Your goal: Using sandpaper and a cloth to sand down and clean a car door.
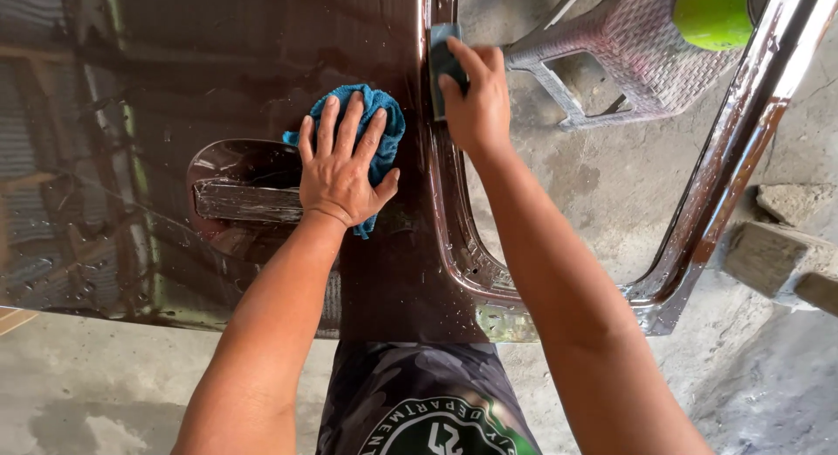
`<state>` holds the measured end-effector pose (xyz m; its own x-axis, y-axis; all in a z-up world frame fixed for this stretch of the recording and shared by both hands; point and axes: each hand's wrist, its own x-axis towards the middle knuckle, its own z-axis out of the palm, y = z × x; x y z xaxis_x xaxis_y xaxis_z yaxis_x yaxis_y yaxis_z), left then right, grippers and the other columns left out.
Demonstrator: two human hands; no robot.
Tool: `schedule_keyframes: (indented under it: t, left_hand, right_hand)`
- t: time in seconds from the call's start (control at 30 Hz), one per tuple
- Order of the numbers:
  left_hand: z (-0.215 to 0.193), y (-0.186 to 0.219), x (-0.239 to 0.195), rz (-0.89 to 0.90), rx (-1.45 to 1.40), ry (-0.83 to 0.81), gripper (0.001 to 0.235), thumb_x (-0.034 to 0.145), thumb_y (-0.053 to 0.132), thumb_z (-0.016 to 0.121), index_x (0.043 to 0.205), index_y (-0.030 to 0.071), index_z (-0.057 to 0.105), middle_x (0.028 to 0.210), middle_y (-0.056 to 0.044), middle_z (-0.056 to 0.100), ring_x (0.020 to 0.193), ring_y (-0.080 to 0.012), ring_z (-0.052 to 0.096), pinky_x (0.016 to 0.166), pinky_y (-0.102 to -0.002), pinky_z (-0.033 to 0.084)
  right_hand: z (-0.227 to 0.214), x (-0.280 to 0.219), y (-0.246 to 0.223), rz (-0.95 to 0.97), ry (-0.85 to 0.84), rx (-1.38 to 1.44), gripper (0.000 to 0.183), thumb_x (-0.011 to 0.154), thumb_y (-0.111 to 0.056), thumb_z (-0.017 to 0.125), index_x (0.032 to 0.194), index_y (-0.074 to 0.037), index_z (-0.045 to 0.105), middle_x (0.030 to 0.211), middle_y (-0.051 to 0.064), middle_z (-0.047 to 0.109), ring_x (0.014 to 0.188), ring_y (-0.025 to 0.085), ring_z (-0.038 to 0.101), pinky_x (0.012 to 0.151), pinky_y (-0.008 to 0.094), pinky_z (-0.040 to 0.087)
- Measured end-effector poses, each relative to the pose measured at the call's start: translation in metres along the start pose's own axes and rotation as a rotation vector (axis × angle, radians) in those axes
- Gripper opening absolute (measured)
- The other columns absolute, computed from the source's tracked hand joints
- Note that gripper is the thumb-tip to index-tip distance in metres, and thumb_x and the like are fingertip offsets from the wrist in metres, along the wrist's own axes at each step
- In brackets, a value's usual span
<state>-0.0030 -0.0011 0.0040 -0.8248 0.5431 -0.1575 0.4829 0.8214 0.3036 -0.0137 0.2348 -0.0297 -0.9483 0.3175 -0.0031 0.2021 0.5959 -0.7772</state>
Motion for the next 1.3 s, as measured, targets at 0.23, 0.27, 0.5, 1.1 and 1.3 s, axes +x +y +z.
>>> schedule_keyframes:
  t: [0.23,0.27,0.5,1.1,1.3]
  left_hand:
    - [0.001,-0.001,0.0,-0.01,0.008,0.001,0.08,0.092,0.058,0.061,0.162,0.026,0.04,0.171,-0.01,0.024,0.158,-0.0371,0.015,0.124,-0.064,0.008]
    - [0.002,-0.002,0.0,-0.013,0.017,-0.005,0.08,0.092,0.059,0.06,0.162,0.026,0.04,0.171,-0.01,0.024,0.158,-0.0369,0.015,0.124,-0.064,0.008]
    - [0.005,-0.002,0.0,-0.011,0.03,-0.016,0.081,0.093,0.06,0.058,0.163,0.027,0.037,0.171,-0.009,0.023,0.158,-0.0362,0.013,0.124,-0.064,0.008]
    - [0.005,-0.002,-0.001,-0.021,0.003,-0.039,0.082,0.093,0.06,0.058,0.164,0.028,0.035,0.171,-0.009,0.021,0.158,-0.036,0.012,0.125,-0.064,0.006]
    - [0.004,-0.003,-0.001,0.002,0.015,-0.009,0.081,0.094,0.059,0.059,0.164,0.027,0.036,0.172,-0.01,0.021,0.159,-0.0361,0.012,0.125,-0.063,0.006]
  right_hand:
    - [-0.023,-0.114,0.019,-0.116,-0.047,-0.042,0.051,0.094,-0.008,0.077,0.143,-0.013,0.062,0.129,0.019,0.061,0.11,0.032,0.068,0.087,0.04,0.063]
    - [-0.031,-0.145,0.02,-0.033,-0.114,-0.032,0.05,0.095,-0.011,0.074,0.143,-0.015,0.061,0.131,0.02,0.059,0.107,0.031,0.069,0.082,0.04,0.063]
    - [-0.033,-0.167,0.007,0.077,-0.144,-0.065,0.046,0.097,-0.015,0.07,0.142,-0.015,0.062,0.135,0.022,0.056,0.113,0.036,0.065,0.085,0.043,0.059]
    - [-0.062,-0.215,0.011,0.071,-0.268,-0.126,0.044,0.097,-0.014,0.067,0.141,-0.014,0.062,0.132,0.018,0.058,0.1,0.035,0.07,0.081,0.044,0.059]
    - [-0.036,-0.142,0.001,0.116,-0.235,-0.123,0.043,0.097,-0.013,0.067,0.14,-0.014,0.063,0.135,0.019,0.056,0.103,0.036,0.069,0.08,0.041,0.059]
